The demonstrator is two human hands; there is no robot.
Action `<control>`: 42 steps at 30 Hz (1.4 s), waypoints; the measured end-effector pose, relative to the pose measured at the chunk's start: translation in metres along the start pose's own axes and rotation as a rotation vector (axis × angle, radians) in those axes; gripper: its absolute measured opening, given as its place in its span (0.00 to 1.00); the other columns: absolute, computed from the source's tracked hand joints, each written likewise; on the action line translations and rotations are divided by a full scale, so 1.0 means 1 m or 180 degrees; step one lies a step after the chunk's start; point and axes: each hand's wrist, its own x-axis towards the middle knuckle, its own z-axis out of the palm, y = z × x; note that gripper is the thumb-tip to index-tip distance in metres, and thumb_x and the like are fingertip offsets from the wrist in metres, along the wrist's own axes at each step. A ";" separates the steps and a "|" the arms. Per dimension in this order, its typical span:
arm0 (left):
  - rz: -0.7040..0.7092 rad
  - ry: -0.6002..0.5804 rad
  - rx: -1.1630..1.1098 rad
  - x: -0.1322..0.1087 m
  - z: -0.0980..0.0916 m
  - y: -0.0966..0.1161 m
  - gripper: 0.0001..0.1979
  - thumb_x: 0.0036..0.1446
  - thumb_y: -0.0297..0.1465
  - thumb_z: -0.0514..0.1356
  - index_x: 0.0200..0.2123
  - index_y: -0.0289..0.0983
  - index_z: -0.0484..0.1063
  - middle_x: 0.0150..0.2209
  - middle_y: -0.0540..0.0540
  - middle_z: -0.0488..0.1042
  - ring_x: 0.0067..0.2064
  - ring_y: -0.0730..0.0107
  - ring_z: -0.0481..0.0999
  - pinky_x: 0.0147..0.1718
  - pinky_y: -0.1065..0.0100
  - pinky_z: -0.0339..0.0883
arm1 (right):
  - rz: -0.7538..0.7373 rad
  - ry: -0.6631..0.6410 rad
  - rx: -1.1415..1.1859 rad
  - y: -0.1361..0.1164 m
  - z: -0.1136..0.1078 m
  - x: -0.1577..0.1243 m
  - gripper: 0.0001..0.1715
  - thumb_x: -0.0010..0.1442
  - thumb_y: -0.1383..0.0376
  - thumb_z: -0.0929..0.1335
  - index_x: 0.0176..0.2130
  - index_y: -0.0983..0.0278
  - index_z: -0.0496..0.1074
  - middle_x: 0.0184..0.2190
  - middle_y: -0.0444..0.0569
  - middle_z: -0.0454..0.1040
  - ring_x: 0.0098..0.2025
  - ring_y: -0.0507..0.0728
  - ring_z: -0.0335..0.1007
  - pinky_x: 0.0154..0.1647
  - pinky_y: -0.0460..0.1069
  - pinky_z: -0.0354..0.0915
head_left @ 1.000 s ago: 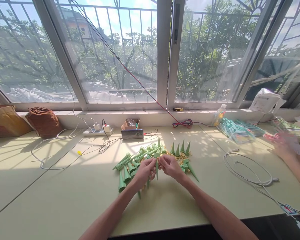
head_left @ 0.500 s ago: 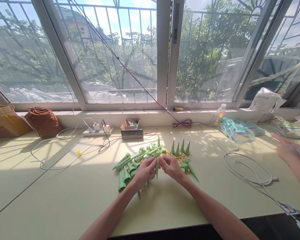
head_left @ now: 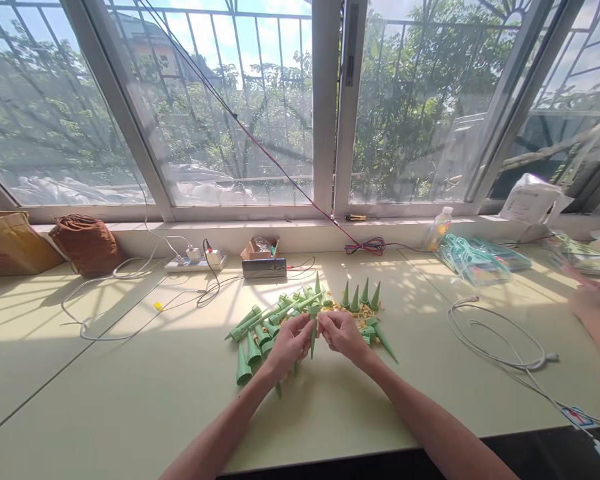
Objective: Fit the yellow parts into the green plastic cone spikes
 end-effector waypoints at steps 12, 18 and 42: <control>0.0063 0.0182 0.0181 0.001 0.000 -0.006 0.19 0.59 0.46 0.59 0.28 0.37 0.62 0.14 0.59 0.54 0.13 0.82 0.53 0.11 0.77 0.51 | -0.0014 -0.0055 0.0179 -0.006 0.004 -0.002 0.26 0.62 0.48 0.64 0.23 0.64 0.66 0.13 0.37 0.55 0.12 0.45 0.44 0.11 0.43 0.45; 0.0056 0.0205 0.0151 0.002 0.002 -0.005 0.19 0.59 0.46 0.59 0.28 0.37 0.63 0.16 0.58 0.57 0.14 0.81 0.57 0.11 0.77 0.51 | -0.0435 0.0219 -0.0404 -0.005 0.003 -0.001 0.27 0.64 0.50 0.63 0.21 0.64 0.65 0.14 0.39 0.57 0.16 0.47 0.50 0.17 0.44 0.50; 0.0095 0.0085 0.2143 -0.005 0.006 -0.011 0.19 0.58 0.38 0.54 0.18 0.38 0.55 0.12 0.56 0.59 0.14 0.76 0.62 0.17 0.74 0.52 | -0.0716 0.1344 -0.1459 -0.005 -0.014 0.004 0.26 0.66 0.52 0.60 0.23 0.64 0.64 0.16 0.38 0.50 0.20 0.49 0.45 0.21 0.46 0.44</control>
